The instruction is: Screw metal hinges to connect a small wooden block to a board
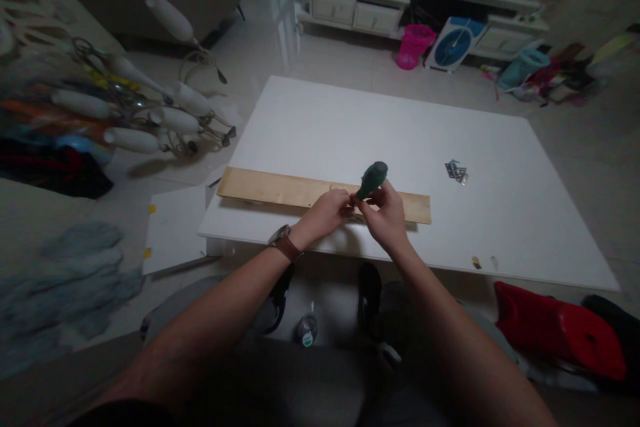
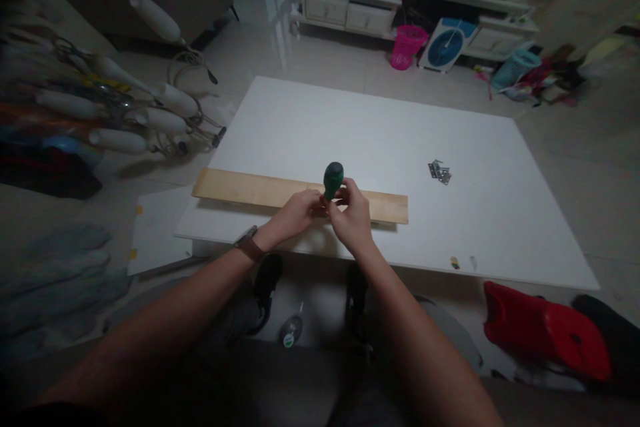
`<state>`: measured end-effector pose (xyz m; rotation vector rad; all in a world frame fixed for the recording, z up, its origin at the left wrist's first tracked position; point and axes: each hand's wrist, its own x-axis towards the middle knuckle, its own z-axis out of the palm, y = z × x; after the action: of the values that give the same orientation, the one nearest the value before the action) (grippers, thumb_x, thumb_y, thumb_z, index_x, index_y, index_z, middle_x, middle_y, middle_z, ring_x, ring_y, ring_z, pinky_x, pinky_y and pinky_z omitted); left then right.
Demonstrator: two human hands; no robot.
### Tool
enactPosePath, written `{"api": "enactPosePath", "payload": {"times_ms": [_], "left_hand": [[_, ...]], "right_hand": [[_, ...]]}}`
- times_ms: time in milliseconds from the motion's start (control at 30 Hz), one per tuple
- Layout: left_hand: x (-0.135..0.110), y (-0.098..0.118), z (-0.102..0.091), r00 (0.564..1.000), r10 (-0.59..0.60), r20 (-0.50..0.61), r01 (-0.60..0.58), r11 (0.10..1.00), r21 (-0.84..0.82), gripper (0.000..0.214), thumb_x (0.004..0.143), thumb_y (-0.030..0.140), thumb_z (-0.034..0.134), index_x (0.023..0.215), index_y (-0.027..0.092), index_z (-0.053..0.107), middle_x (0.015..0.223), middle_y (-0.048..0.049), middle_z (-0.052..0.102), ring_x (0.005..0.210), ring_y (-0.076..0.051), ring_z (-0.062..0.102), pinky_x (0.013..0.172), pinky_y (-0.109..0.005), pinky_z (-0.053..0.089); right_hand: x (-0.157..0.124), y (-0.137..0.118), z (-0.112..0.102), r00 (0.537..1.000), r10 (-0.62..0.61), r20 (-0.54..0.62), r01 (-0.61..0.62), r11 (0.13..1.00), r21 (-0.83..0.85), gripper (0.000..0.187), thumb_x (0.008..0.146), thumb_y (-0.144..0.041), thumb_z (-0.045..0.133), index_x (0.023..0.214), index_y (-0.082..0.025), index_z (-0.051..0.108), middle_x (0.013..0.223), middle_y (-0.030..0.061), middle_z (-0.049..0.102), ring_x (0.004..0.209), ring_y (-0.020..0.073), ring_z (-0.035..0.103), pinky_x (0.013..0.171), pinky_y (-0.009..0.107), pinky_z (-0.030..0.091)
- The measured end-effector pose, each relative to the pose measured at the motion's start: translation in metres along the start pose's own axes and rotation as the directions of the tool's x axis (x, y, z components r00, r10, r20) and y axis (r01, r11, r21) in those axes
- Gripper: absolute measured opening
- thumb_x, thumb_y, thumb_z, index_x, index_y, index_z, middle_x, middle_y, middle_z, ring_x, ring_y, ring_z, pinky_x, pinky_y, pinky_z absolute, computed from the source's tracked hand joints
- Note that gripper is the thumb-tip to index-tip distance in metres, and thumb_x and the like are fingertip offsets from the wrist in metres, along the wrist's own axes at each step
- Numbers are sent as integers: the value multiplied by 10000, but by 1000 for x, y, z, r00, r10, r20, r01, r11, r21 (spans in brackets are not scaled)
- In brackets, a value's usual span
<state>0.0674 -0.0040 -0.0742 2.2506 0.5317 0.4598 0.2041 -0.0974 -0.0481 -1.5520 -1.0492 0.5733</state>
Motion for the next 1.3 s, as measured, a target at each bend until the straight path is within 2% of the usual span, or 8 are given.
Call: {"api": "enactPosePath", "payload": {"times_ms": [267,433,600,767,867,1000,1133,1300], "left_hand": [[-1,2,-1,1000,-17,-18,17,1000,6,194,937,52,583,981,161,737,945,-72,737,906,-215,659,851,-341,515],[-1,4,-2,1000,5,-6,-5,1000,17,184,959,63,558,960,151,719,964,-84,726,925,-216,658,874,-354,519],[-1,4,-1,1000,15,-5,-15,1000,25,175,972,72,546,922,151,693,951,-87,715,920,-215,647,884,-363,521],[-2,2,1,1000,21,-18,-21,1000,15,194,955,53,549,961,173,702,969,-75,716,950,-216,651,904,-367,525],[-1,2,0,1000,21,-14,-21,1000,-1,192,957,53,547,958,166,702,947,-69,709,934,-211,650,898,-365,526],[0,1,-4,999,48,18,-47,999,-21,183,947,50,573,968,156,720,970,-74,709,942,-208,652,897,-357,525],[1,0,-4,1000,23,19,-22,999,-22,186,939,45,575,937,147,731,971,-82,707,923,-202,656,858,-339,533],[0,-2,-2,1000,8,-30,-10,999,-43,158,954,86,609,968,167,744,954,-70,715,907,-204,654,861,-347,536]], "right_hand": [[0,2,-1,998,1,-57,-4,998,-67,281,740,-298,773,970,-247,620,799,-16,687,728,190,675,628,320,564],[-3,2,-2,997,-1,-82,-5,998,-66,281,776,-314,750,1024,-250,635,847,6,752,796,210,725,686,344,584],[-4,2,-3,998,-39,-50,38,999,-27,243,813,-309,728,1030,-249,636,920,28,784,854,219,756,718,356,597],[-3,6,-5,997,-2,-79,-4,997,-72,324,737,-409,828,948,-248,641,843,10,741,755,217,714,625,348,585],[-2,8,-6,993,5,-115,-16,995,-97,321,742,-438,831,927,-246,653,818,13,735,709,210,689,625,359,579],[-4,6,-4,997,-21,-77,15,996,-83,284,787,-387,801,994,-246,668,864,21,755,776,218,713,666,351,572],[-4,0,-2,999,-37,-36,35,998,-59,269,821,-377,778,1026,-246,664,900,28,776,825,224,740,699,353,585],[-3,-3,-1,997,-36,-62,31,997,-73,318,771,-412,825,974,-250,641,868,2,750,799,204,726,655,322,582]]}}
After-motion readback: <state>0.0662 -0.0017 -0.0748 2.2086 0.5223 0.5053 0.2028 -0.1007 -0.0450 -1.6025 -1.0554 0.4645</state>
